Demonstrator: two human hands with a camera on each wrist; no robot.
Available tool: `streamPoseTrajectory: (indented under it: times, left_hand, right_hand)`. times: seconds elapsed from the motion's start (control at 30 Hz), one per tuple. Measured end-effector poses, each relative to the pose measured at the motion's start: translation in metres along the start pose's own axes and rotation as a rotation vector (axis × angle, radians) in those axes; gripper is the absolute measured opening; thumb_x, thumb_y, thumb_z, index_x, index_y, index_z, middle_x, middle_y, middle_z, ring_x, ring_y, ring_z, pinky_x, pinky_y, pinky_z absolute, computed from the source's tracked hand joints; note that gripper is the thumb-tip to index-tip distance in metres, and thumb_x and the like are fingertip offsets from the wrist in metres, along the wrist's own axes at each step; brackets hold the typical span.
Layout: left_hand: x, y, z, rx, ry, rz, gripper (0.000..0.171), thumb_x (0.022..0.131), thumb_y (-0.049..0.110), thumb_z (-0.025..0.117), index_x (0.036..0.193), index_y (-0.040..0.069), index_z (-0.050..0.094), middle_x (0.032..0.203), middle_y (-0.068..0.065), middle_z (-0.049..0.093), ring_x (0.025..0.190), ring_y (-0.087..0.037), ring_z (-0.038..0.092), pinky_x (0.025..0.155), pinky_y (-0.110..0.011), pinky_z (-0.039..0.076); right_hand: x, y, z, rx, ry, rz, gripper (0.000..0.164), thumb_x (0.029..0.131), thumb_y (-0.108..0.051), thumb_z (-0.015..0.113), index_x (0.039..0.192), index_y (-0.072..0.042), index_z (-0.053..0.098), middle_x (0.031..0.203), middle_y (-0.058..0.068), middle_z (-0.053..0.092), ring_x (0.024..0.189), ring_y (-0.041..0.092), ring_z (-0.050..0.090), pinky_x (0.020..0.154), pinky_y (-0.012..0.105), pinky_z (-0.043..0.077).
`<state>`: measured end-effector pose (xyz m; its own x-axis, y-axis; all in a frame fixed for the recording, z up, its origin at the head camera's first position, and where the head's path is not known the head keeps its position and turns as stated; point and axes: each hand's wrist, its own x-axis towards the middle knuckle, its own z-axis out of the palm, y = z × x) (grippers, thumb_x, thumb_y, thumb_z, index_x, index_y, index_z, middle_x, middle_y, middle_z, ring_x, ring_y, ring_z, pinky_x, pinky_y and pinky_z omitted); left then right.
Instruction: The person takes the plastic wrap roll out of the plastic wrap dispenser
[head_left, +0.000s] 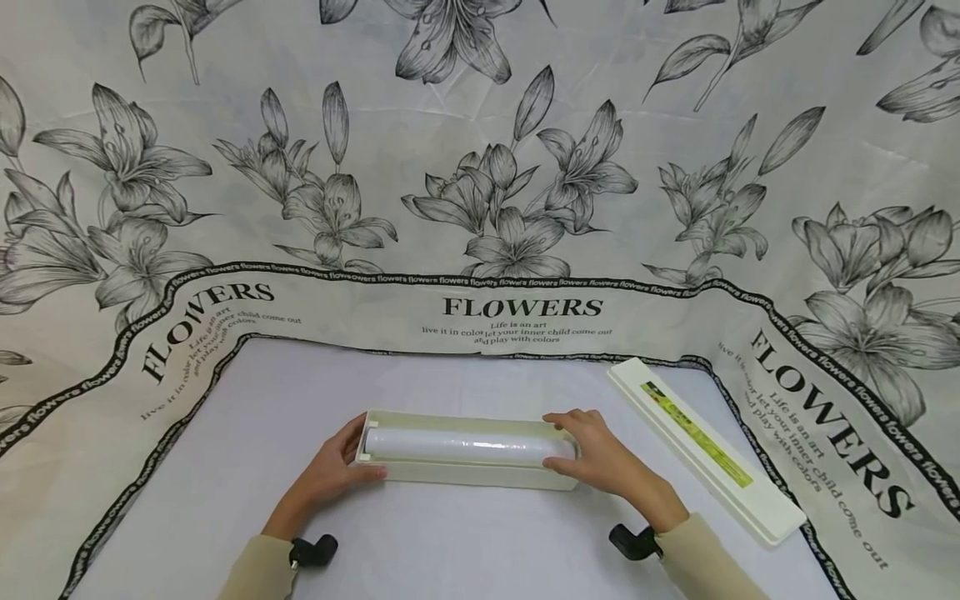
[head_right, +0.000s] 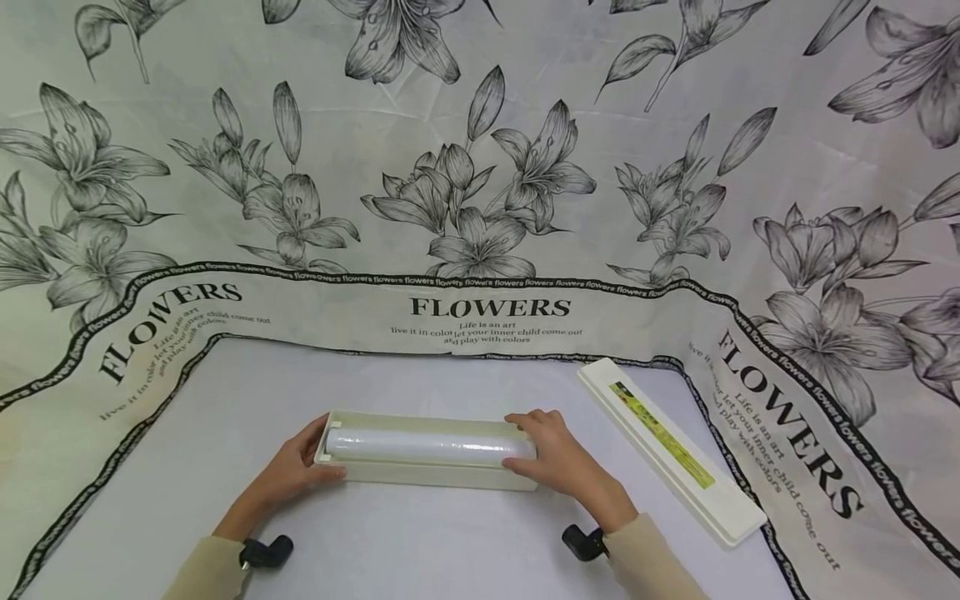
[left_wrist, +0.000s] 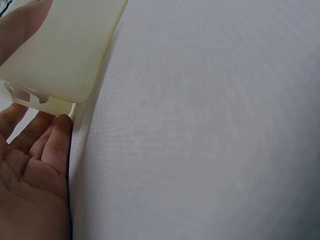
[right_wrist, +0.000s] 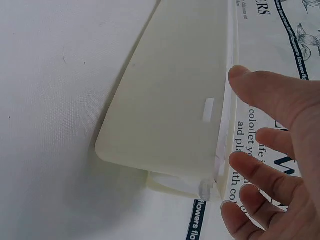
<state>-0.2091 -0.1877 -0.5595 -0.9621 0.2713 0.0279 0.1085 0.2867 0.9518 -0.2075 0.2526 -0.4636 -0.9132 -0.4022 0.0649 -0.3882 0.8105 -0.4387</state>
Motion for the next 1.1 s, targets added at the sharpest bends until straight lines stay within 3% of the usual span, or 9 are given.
streamPoseTrajectory:
  times: [0.3, 0.47, 0.8, 1.1]
  left_hand:
    - [-0.003, -0.006, 0.002, 0.007, 0.004, 0.008, 0.101, 0.081, 0.020, 0.089, 0.160, 0.003, 0.029, 0.160, -0.021, 0.042, 0.147, -0.041, 0.043, 0.112, -0.023, 0.041]
    - [-0.004, -0.004, 0.001, 0.007, 0.007, 0.014, 0.100, 0.081, 0.020, 0.088, 0.160, 0.004, 0.030, 0.160, -0.022, 0.042, 0.146, -0.042, 0.044, 0.112, -0.026, 0.043]
    - [-0.001, 0.001, 0.000, 0.012, 0.007, 0.014, 0.101, 0.081, 0.020, 0.088, 0.161, 0.003, 0.028, 0.162, -0.023, 0.038, 0.146, -0.043, 0.043, 0.116, -0.049, 0.041]
    - [0.001, -0.001, 0.000, 0.017, 0.005, 0.014, 0.102, 0.081, 0.022, 0.089, 0.161, 0.003, 0.028, 0.162, -0.024, 0.037, 0.147, -0.043, 0.042, 0.116, -0.048, 0.041]
  right_hand:
    - [0.005, -0.004, 0.010, -0.009, -0.016, -0.005, 0.053, 0.084, -0.030, 0.086, 0.129, -0.009, 0.069, 0.113, 0.001, 0.072, 0.103, 0.019, 0.050, 0.088, 0.040, 0.050]
    - [0.007, -0.006, 0.009, -0.018, -0.014, 0.008, 0.051, 0.082, -0.031, 0.088, 0.124, -0.008, 0.072, 0.111, 0.001, 0.074, 0.102, 0.020, 0.051, 0.088, 0.042, 0.050]
    - [0.012, -0.005, 0.005, -0.046, -0.024, 0.080, 0.054, 0.079, -0.036, 0.090, 0.123, -0.008, 0.074, 0.113, 0.001, 0.074, 0.106, 0.023, 0.052, 0.089, 0.044, 0.051]
    - [0.014, -0.006, 0.012, -0.088, -0.017, 0.126, 0.056, 0.076, -0.037, 0.092, 0.120, -0.008, 0.075, 0.112, 0.004, 0.074, 0.106, 0.029, 0.054, 0.087, 0.049, 0.053]
